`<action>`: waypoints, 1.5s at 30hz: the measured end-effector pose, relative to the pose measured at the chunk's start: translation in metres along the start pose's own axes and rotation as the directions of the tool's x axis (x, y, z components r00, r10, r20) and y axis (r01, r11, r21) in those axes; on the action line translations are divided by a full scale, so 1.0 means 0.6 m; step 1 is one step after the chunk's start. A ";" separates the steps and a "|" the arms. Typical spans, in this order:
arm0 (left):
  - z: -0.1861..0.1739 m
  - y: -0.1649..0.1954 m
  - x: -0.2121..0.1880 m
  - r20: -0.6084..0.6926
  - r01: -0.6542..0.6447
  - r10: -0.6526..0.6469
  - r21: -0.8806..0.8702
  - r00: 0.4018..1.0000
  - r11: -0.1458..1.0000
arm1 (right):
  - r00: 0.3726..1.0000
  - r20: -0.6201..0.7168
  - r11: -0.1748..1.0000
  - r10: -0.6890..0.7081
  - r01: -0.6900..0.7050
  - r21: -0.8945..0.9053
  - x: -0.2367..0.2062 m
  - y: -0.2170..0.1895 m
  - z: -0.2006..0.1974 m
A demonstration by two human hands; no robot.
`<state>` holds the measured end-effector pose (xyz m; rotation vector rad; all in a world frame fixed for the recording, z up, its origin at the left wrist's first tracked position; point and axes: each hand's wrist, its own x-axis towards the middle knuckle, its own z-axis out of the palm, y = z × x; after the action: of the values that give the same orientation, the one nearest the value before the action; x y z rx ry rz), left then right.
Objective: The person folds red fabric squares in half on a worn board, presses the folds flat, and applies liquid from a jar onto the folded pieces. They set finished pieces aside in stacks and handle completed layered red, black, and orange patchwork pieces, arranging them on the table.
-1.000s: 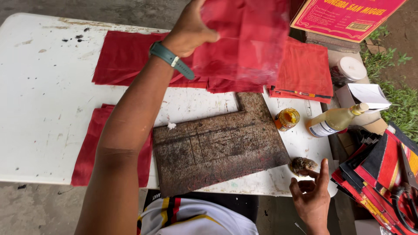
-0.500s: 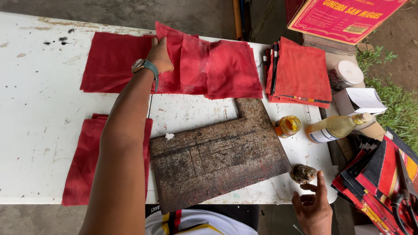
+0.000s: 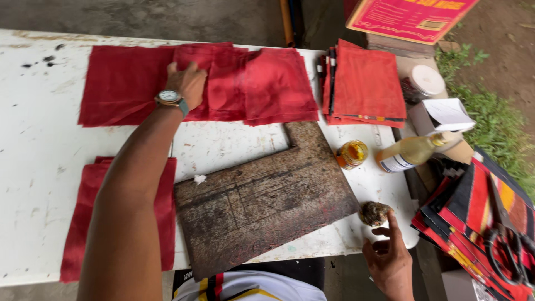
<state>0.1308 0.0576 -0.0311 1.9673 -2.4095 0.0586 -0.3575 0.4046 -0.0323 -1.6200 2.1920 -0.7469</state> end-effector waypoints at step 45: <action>0.097 -0.048 -0.732 -0.216 0.611 -0.735 -0.434 0.643 0.662 | 0.865 -0.111 0.825 -0.489 0.500 0.262 -0.045 -0.031 0.048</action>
<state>0.2469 0.4787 -0.1099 2.2894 -1.2168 0.0129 -0.3192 0.4194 -0.0468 -2.0460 1.5842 -1.1794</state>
